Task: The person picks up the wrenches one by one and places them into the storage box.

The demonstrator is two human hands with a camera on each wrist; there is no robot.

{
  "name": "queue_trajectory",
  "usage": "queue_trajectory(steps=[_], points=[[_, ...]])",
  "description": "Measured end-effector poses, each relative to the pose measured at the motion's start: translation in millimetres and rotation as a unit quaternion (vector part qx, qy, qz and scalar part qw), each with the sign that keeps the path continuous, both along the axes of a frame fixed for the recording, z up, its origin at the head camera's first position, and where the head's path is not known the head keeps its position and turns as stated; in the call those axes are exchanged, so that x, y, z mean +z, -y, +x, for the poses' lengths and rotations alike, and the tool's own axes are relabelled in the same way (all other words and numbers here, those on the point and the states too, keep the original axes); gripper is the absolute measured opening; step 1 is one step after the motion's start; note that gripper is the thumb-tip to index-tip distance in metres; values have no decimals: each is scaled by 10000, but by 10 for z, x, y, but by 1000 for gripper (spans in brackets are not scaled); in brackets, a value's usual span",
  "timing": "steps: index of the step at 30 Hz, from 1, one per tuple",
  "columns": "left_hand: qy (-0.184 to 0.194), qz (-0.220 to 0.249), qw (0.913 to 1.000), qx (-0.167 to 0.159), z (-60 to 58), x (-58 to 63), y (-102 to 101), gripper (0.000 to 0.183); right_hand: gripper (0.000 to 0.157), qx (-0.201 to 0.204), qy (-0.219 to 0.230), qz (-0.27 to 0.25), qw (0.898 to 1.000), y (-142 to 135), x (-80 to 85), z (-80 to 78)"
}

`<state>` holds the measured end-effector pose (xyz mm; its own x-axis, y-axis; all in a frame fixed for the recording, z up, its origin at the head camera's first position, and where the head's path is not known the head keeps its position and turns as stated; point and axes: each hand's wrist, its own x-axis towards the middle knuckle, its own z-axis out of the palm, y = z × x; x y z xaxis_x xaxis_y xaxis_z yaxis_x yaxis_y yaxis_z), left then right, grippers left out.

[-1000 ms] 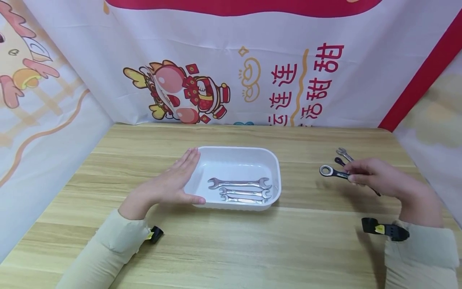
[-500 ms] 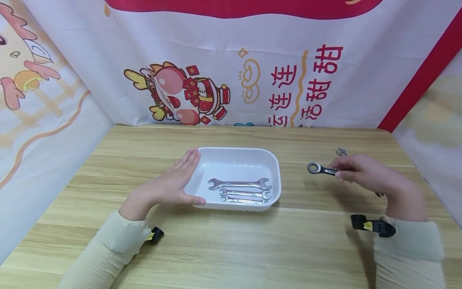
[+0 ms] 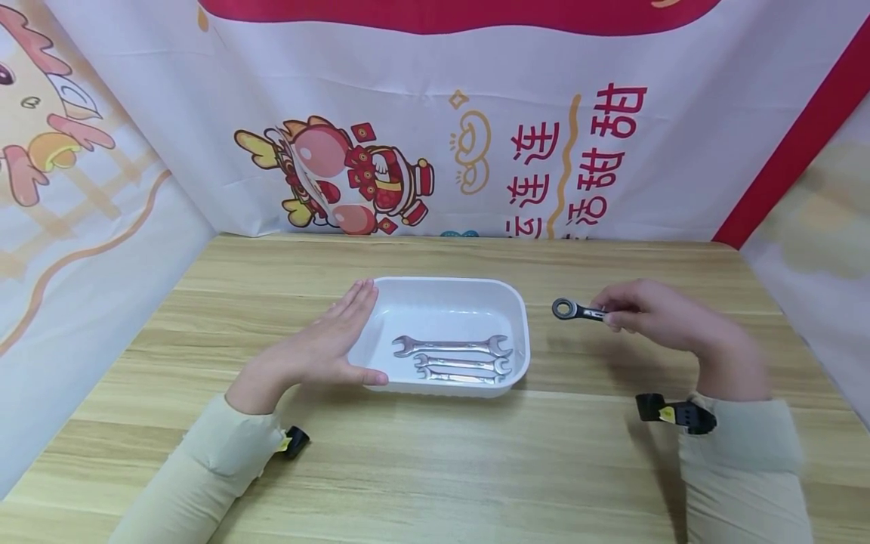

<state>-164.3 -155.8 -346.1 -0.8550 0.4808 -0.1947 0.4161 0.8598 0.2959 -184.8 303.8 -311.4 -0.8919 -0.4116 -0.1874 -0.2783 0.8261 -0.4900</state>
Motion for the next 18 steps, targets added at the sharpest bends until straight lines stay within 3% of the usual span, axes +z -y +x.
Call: queue_trajectory(steps=[18], points=[[65,3,10000,26,14,34,-16,135,23,415,-181,-216,9987,402,94,-103]])
